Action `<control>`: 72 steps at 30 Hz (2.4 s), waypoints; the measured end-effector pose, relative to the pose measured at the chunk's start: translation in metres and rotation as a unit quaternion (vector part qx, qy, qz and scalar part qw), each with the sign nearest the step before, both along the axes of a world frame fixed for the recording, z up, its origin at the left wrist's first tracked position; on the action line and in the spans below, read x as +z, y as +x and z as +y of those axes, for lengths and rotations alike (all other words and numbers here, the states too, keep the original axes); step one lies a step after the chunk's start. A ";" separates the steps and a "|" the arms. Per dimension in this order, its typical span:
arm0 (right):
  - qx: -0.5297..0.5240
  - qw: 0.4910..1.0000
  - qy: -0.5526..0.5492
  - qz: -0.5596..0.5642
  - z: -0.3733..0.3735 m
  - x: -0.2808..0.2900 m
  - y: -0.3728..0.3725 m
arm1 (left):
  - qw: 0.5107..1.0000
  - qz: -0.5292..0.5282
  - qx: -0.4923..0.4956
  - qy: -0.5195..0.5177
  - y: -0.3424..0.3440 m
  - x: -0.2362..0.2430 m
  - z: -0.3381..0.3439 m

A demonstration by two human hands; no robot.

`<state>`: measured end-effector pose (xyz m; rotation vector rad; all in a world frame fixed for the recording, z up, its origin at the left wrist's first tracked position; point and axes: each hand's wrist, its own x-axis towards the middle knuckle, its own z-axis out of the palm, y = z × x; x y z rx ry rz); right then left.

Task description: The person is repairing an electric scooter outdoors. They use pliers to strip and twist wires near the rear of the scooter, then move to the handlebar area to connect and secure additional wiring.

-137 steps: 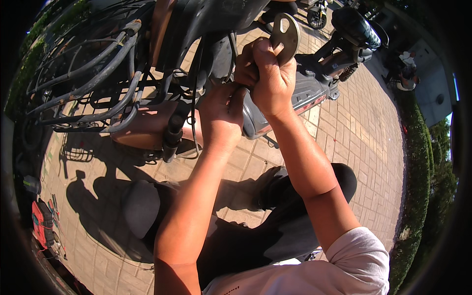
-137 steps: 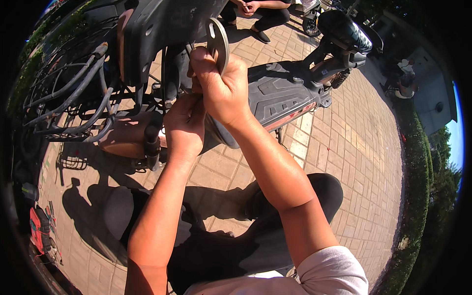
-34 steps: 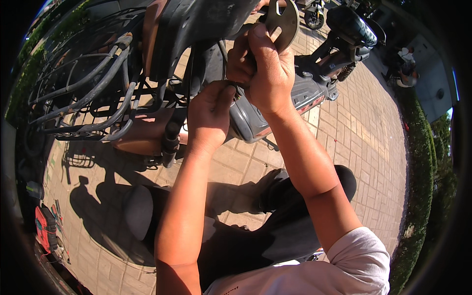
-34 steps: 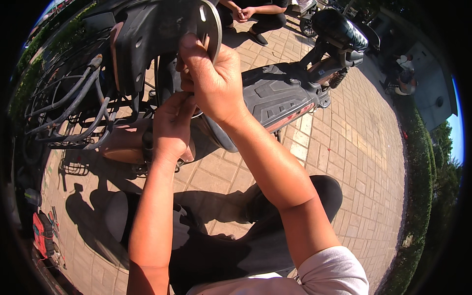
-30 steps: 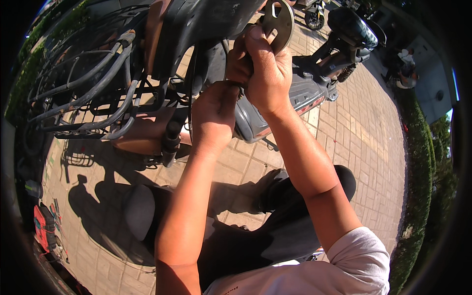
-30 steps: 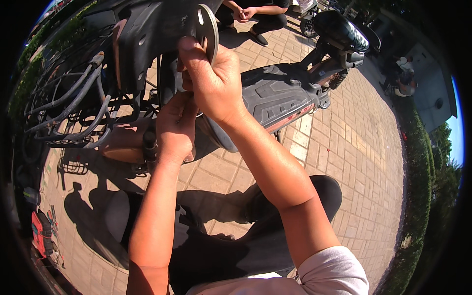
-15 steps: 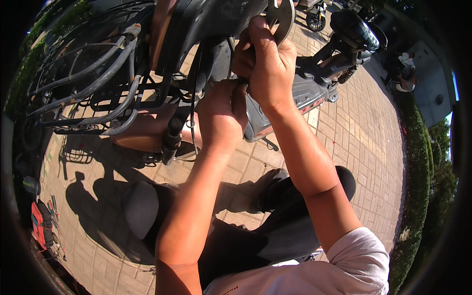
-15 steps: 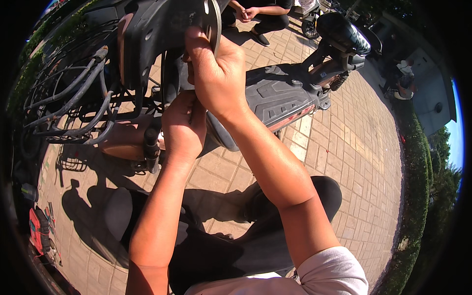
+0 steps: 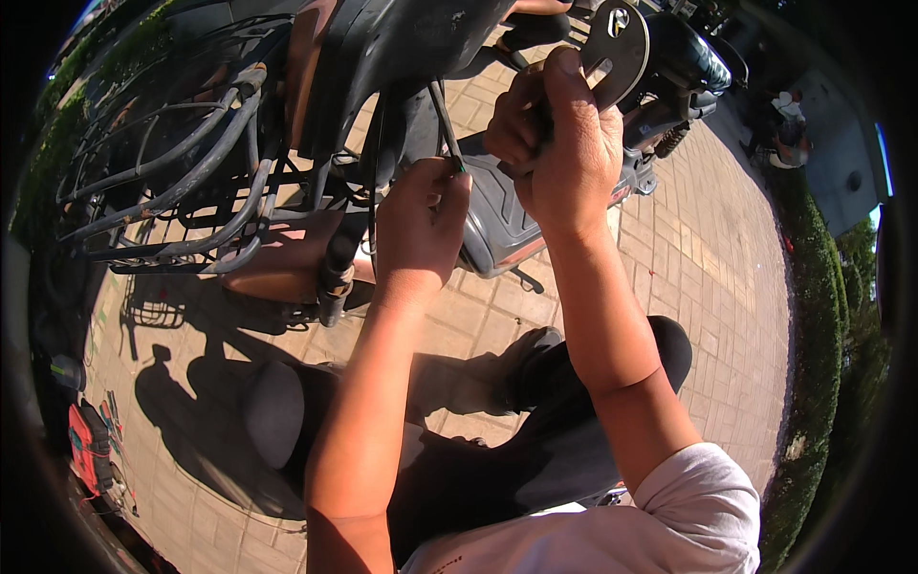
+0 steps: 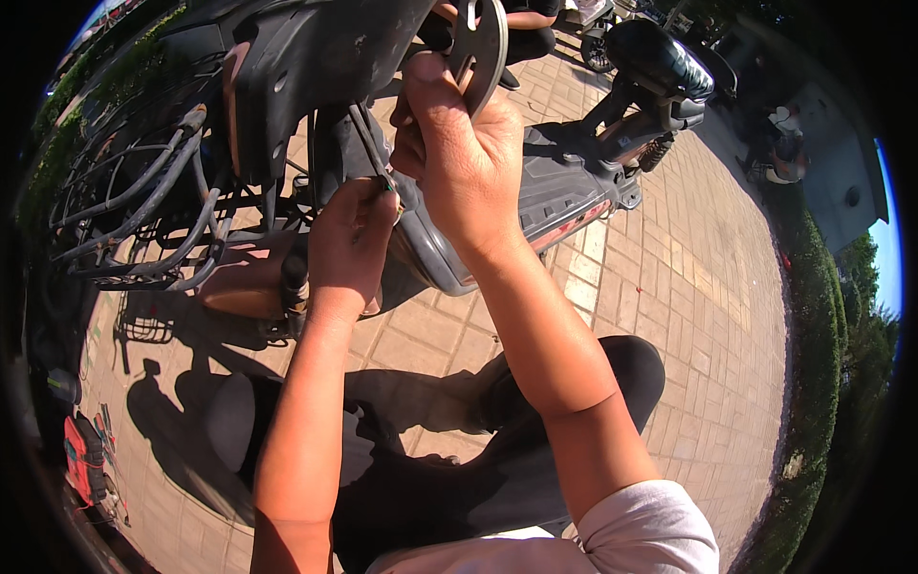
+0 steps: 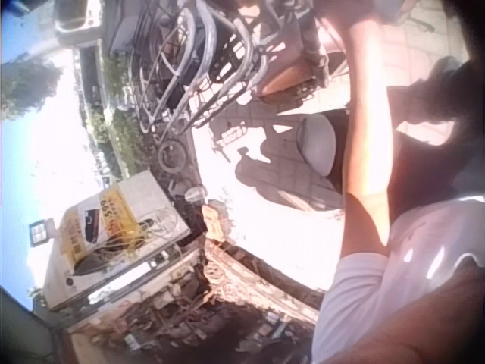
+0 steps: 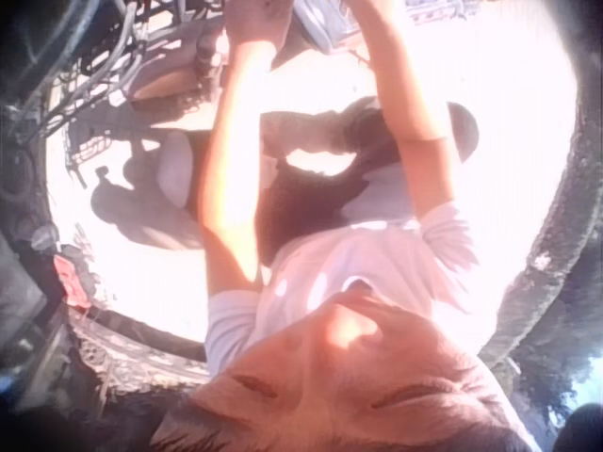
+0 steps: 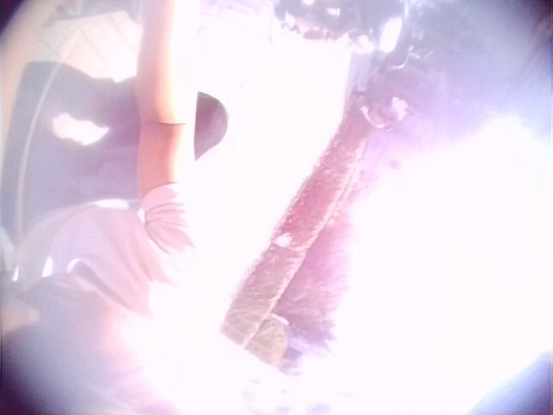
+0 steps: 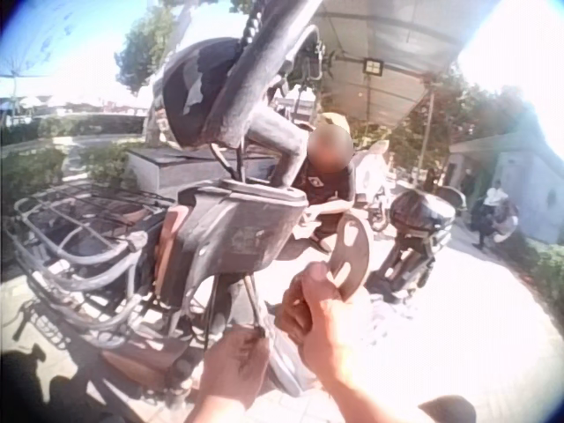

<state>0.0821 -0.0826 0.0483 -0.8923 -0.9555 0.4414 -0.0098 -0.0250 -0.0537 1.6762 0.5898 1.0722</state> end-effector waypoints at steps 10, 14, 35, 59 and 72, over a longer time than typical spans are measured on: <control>-0.062 0.978 -0.195 0.045 -0.039 -0.102 0.037 | 0.981 -0.021 -0.194 -0.013 -0.002 -0.011 0.009; -0.055 0.977 -0.199 -0.057 -0.042 -0.103 0.038 | 0.986 -0.057 -0.153 -0.042 0.005 -0.008 0.016; 0.078 0.991 -0.011 0.106 -0.019 -0.039 0.022 | 0.976 -0.148 -0.095 -0.130 0.002 0.009 0.004; 0.020 0.999 0.033 0.029 0.029 -0.013 0.000 | 0.997 -0.001 0.038 0.073 -0.005 0.022 -0.007; -0.080 0.993 -0.025 -0.085 0.040 -0.006 -0.001 | 0.980 -0.022 0.109 0.166 0.002 0.015 -0.011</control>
